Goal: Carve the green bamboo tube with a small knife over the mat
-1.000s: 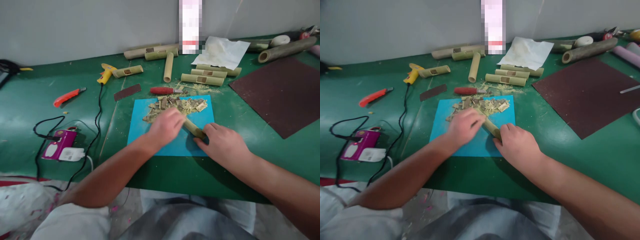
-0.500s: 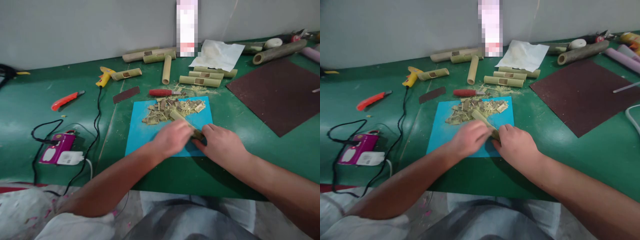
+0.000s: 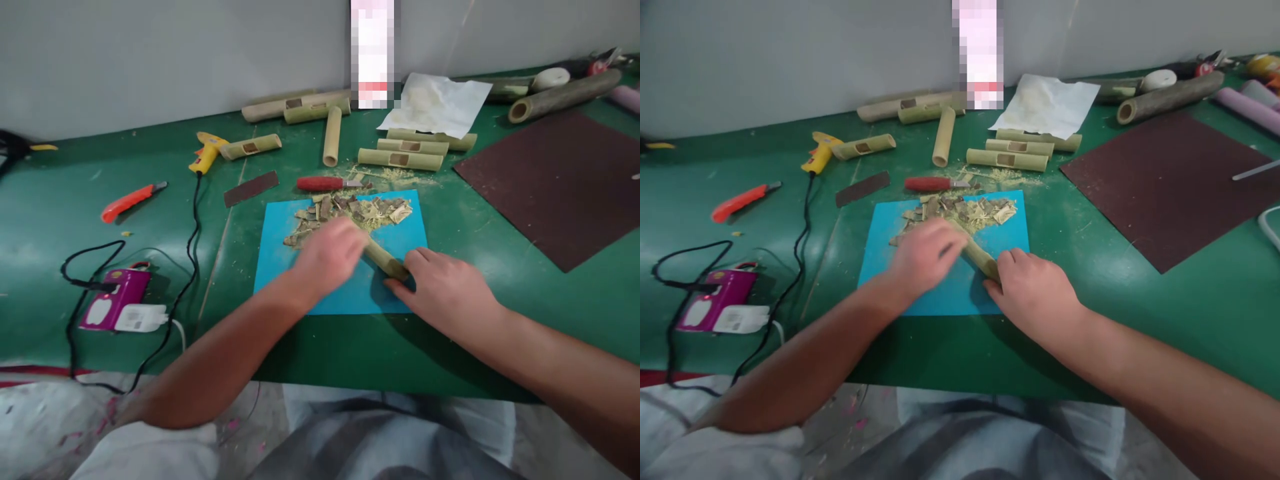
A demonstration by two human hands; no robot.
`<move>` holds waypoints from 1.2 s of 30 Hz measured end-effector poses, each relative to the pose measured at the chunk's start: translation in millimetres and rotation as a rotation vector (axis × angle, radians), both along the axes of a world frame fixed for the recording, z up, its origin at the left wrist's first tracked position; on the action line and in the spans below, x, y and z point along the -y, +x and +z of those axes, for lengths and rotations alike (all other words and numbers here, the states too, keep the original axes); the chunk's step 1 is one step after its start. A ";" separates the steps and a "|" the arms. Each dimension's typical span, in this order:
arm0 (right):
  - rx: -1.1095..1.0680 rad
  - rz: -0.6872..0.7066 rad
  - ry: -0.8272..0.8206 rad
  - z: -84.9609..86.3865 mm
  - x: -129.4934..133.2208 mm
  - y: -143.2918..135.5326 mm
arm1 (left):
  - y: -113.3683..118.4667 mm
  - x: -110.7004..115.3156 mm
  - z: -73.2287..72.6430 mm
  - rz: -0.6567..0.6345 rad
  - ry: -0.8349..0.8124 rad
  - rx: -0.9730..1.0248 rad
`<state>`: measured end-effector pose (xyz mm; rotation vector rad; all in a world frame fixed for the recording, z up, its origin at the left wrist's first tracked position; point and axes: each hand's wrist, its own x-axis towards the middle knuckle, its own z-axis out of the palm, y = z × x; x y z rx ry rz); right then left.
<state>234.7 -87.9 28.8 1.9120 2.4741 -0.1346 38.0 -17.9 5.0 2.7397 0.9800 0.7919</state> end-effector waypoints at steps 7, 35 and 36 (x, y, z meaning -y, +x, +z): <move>0.015 0.021 0.059 -1.5 1.0 1.9 | -1.3 1.0 -1.9 0.033 -0.028 0.017; -0.031 0.045 0.036 -1.7 0.3 3.1 | 2.1 12.1 0.8 -0.212 -0.128 -0.075; -0.033 0.039 0.041 -1.4 0.1 3.2 | 0.5 9.7 0.6 -0.182 -0.121 -0.047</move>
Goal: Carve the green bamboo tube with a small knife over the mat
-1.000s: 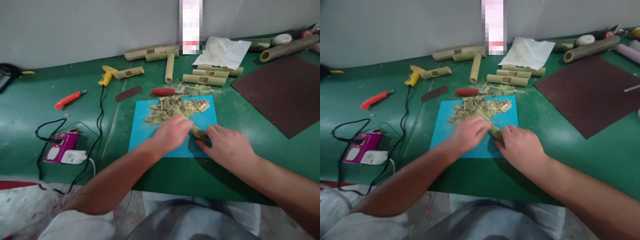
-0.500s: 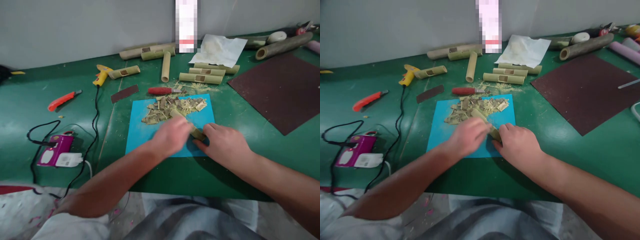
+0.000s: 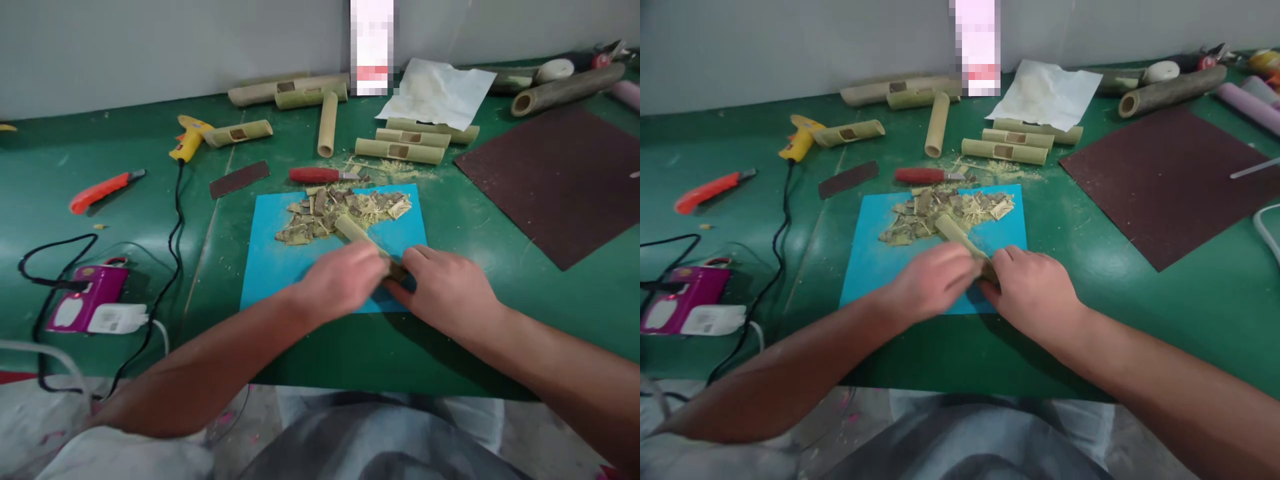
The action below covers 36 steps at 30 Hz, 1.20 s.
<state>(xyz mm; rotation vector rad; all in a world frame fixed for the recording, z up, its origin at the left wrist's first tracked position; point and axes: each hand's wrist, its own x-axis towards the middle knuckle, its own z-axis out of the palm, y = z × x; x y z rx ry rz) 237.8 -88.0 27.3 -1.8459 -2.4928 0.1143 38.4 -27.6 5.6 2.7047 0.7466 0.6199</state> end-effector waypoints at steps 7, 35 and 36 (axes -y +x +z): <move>-0.012 0.043 0.041 -1.8 1.8 0.4 | -1.6 4.0 3.2 0.020 0.060 -0.056; -0.040 0.068 0.144 -5.9 4.9 -0.1 | -17.8 -21.5 -0.4 0.303 0.104 0.027; -0.054 0.082 0.166 -6.7 5.1 -0.2 | -22.0 -27.7 -0.8 0.339 0.108 0.030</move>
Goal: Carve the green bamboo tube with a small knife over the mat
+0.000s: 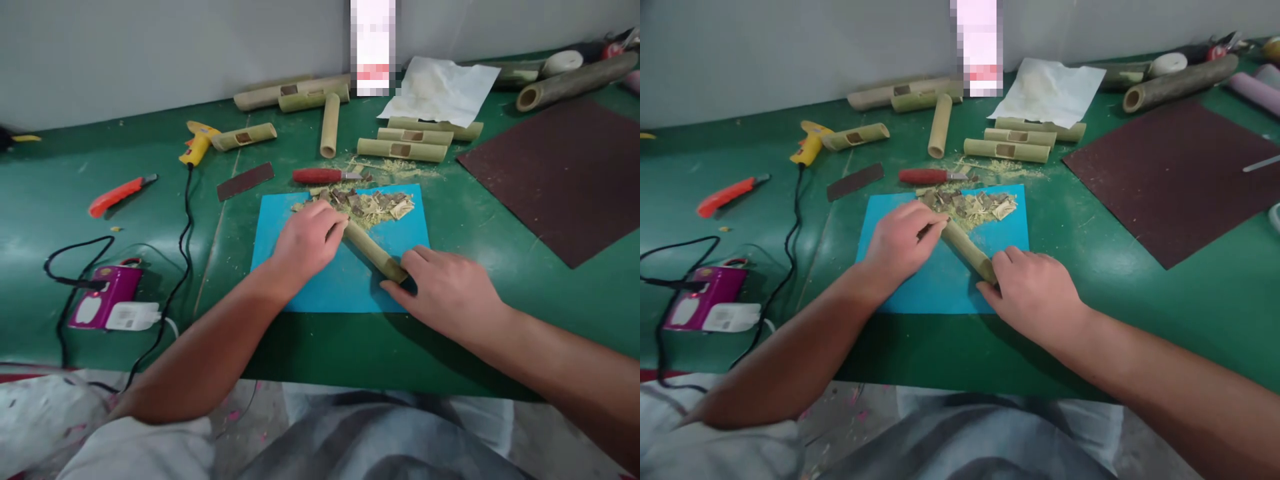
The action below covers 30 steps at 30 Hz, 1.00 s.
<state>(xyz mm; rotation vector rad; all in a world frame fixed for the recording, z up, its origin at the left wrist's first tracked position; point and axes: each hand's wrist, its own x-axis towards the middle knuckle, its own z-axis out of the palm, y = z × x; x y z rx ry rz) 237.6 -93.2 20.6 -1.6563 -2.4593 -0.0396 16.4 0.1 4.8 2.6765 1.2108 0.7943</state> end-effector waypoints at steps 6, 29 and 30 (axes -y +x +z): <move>-0.089 0.050 0.184 1.0 -1.2 2.1 | -5.6 -8.1 1.6 0.018 0.014 0.043; -0.002 -0.084 -0.115 4.8 -4.2 -1.4 | 2.0 -0.8 -4.3 0.001 0.157 0.028; -0.003 -0.082 -0.110 4.3 -4.0 -1.5 | 2.1 -0.8 -3.9 0.000 0.153 0.052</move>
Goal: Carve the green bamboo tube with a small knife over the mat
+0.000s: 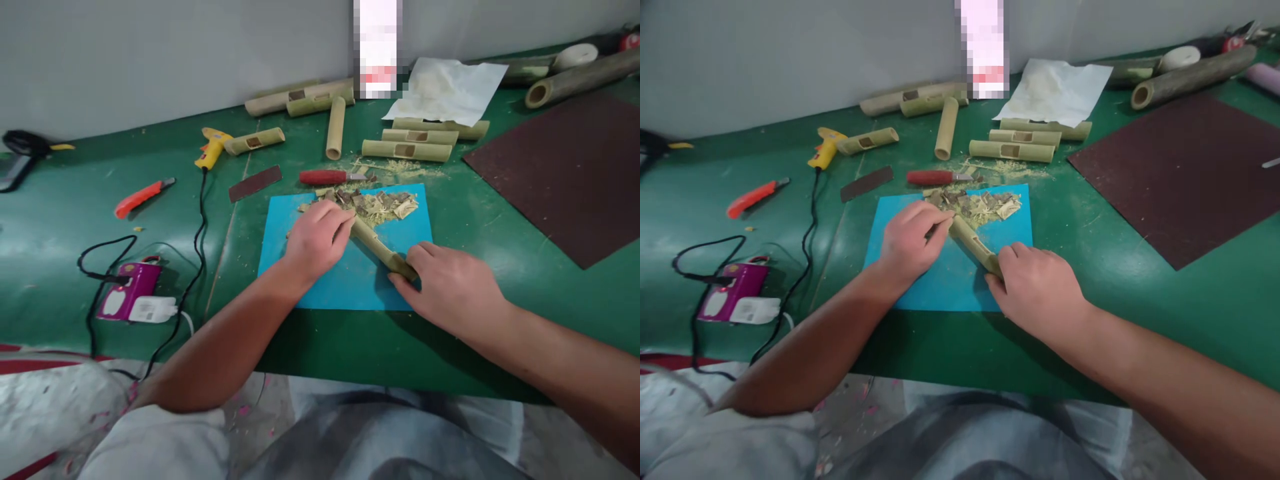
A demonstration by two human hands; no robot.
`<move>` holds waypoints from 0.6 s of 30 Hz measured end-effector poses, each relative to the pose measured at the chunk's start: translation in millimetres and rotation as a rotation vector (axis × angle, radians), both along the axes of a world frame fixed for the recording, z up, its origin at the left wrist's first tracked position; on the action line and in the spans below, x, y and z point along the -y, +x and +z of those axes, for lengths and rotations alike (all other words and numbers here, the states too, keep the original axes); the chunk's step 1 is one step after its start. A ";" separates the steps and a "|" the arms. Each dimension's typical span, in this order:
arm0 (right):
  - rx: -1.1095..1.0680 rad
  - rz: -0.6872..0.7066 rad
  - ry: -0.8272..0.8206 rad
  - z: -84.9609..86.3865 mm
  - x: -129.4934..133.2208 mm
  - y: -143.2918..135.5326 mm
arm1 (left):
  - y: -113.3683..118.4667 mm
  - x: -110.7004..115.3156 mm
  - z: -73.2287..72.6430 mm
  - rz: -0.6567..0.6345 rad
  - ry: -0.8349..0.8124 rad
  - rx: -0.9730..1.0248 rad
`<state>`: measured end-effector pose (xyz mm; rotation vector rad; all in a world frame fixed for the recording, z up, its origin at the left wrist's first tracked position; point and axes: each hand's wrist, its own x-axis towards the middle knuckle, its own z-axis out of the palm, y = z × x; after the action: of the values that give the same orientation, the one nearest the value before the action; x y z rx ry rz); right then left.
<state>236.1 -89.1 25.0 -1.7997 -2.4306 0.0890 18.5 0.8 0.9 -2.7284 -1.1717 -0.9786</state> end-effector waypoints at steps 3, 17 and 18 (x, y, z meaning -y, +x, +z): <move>-0.005 0.011 0.024 -1.7 -0.1 -0.1 | -1.7 -3.6 -0.2 -0.011 -0.014 0.020; 0.033 -0.042 -0.081 1.3 -3.0 0.1 | 15.4 21.1 2.3 -0.188 -0.084 -0.053; 0.029 -0.044 -0.083 1.1 -3.0 0.3 | 14.3 18.3 1.9 -0.142 -0.063 -0.028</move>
<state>236.3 -86.1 26.1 -1.9006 -2.4398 0.1632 32.9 -17.4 2.8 -2.8994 -1.0339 -0.9285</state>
